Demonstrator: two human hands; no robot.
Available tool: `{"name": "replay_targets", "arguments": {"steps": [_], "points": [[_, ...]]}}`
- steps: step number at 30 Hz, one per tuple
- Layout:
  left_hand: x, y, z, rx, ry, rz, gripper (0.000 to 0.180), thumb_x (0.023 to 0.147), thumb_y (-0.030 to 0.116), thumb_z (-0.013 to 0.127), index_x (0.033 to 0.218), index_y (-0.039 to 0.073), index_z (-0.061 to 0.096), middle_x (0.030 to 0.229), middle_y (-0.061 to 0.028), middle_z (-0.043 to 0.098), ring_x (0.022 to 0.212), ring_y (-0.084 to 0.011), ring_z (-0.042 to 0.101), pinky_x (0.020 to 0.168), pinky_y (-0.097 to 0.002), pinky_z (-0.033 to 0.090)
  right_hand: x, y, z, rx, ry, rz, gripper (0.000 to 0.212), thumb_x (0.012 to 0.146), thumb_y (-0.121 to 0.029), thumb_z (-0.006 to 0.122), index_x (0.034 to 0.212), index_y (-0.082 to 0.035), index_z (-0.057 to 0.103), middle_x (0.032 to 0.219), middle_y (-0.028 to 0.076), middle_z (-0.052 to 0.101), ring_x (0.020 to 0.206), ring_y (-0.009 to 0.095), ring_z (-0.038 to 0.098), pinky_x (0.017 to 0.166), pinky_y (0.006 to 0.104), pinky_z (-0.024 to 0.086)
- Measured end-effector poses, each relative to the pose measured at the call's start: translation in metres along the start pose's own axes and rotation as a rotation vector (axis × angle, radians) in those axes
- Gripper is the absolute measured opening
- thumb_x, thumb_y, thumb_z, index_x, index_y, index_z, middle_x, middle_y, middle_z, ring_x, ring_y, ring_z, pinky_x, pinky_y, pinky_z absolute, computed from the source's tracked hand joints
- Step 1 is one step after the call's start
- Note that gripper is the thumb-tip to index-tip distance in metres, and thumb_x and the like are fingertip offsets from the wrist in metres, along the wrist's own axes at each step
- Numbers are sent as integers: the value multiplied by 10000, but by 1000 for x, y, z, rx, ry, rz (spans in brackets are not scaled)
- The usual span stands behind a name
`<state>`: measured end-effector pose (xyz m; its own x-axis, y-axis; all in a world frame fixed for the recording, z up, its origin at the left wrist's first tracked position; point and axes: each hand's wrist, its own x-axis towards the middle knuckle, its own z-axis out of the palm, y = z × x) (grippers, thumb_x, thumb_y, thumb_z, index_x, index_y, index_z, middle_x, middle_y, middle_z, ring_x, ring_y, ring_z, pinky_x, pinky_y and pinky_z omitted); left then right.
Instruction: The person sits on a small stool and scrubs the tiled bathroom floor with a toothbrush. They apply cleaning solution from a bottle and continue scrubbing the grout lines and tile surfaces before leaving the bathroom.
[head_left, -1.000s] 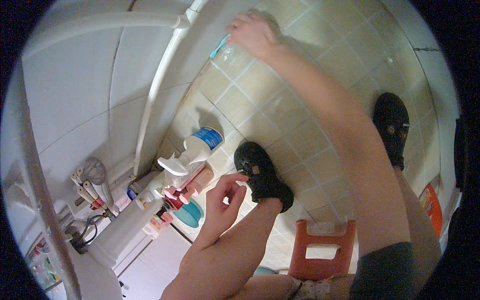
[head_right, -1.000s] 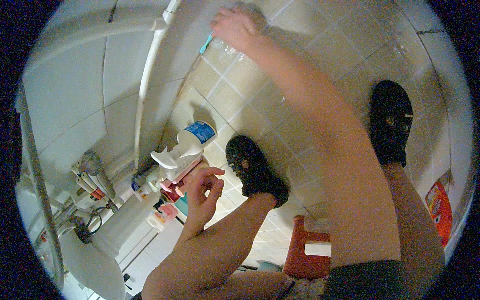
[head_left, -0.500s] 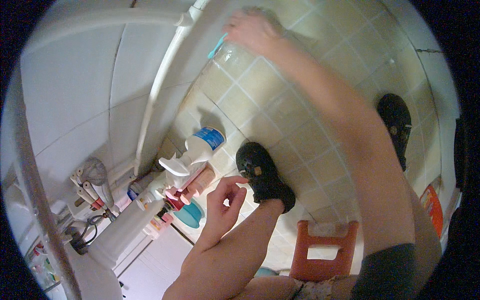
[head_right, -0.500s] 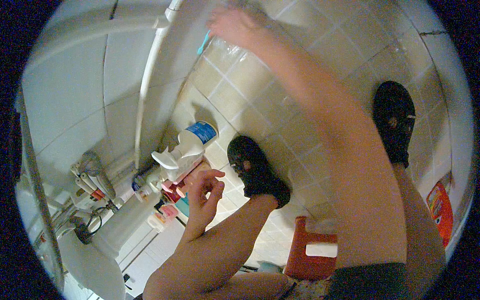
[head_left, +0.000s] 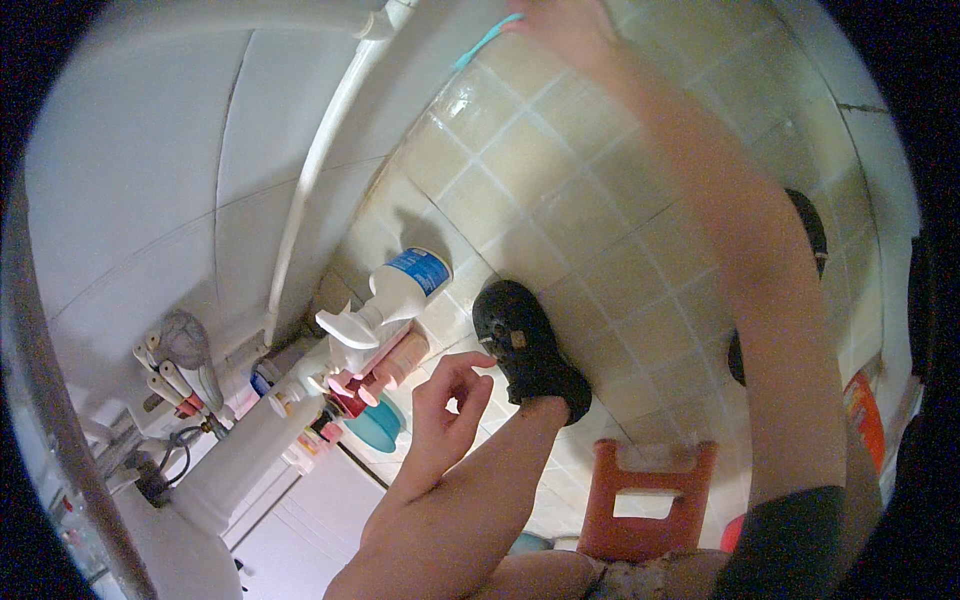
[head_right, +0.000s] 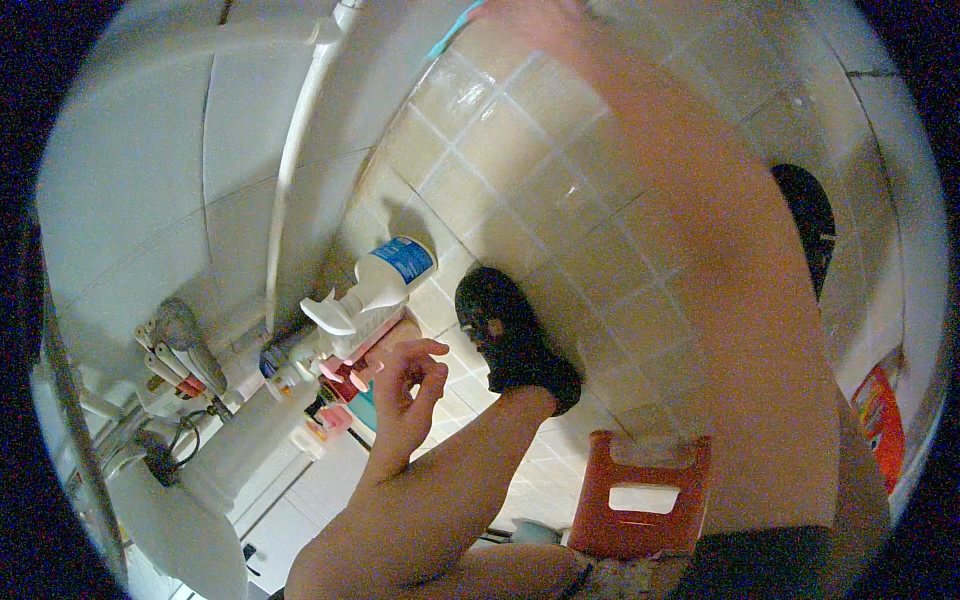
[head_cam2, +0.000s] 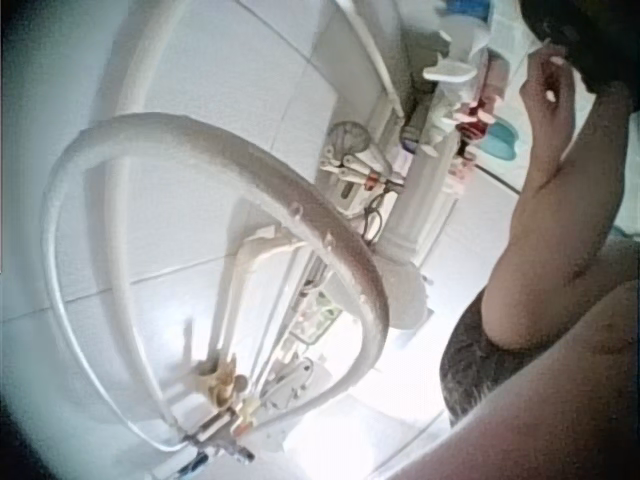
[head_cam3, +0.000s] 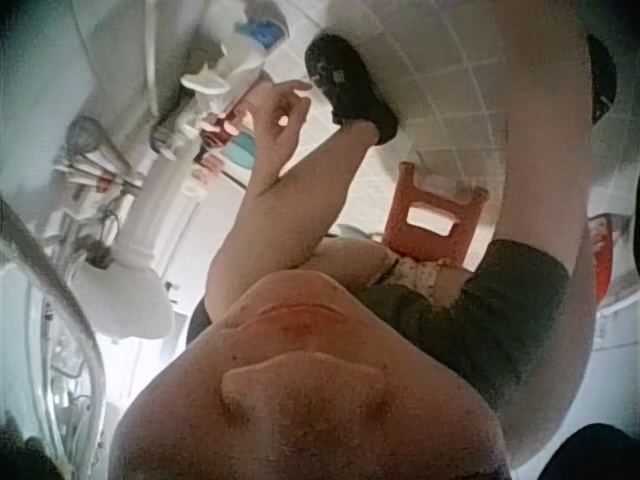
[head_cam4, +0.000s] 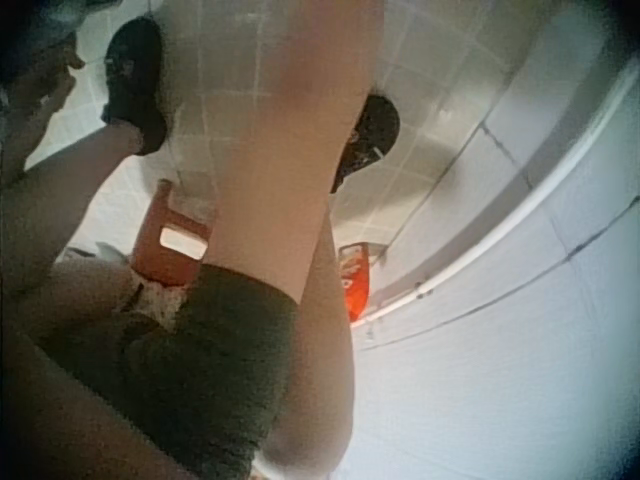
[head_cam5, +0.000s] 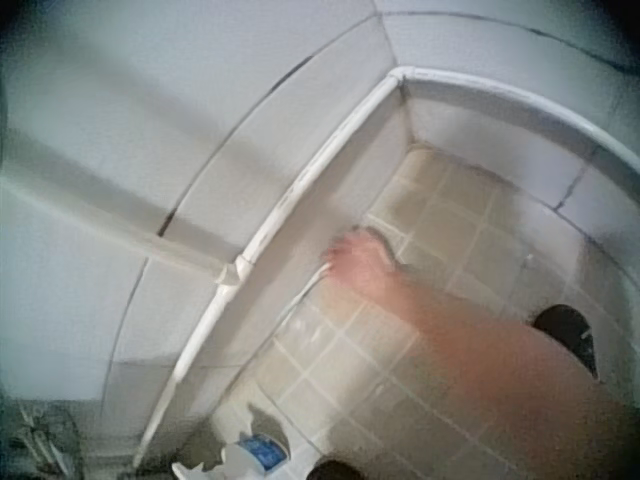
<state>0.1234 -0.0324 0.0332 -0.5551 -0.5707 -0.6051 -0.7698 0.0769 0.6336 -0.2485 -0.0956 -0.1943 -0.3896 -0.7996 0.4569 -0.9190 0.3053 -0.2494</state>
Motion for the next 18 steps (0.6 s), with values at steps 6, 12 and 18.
{"name": "replay_targets", "arguments": {"steps": [6, 12, 18], "points": [[1, 2, -1, 32, -27, -10, 182, 872, 39, 618, 1053, 43, 597, 685, 22, 512, 596, -54, 480, 550, -201, 380, 6, 17, 2, -44, -13, 35, 221, 842, -357, 523, 799, -166, 626, 875, 27, 617, 932, 214, 553, 866, 408, 423], [-2, 1, -3, 11, -2, -27, 170, 868, 25, 615, 1036, 44, 598, 694, 14, 532, 597, -52, 487, 558, -199, 383, 5, 29, -9, 38, -23, 94, 204, 835, -334, 516, 781, -170, 625, 903, 38, 611, 918, 212, 564, 859, 391, 435], [2, 4, -2, 41, -38, -22, 178, 867, 19, 610, 1042, 46, 598, 694, 14, 526, 598, -48, 479, 560, -202, 380, 8, 7, 7, -292, -178, -16, 206, 838, -335, 550, 856, -159, 657, 965, 44, 623, 928, 226, 576, 859, 400, 433]]}}
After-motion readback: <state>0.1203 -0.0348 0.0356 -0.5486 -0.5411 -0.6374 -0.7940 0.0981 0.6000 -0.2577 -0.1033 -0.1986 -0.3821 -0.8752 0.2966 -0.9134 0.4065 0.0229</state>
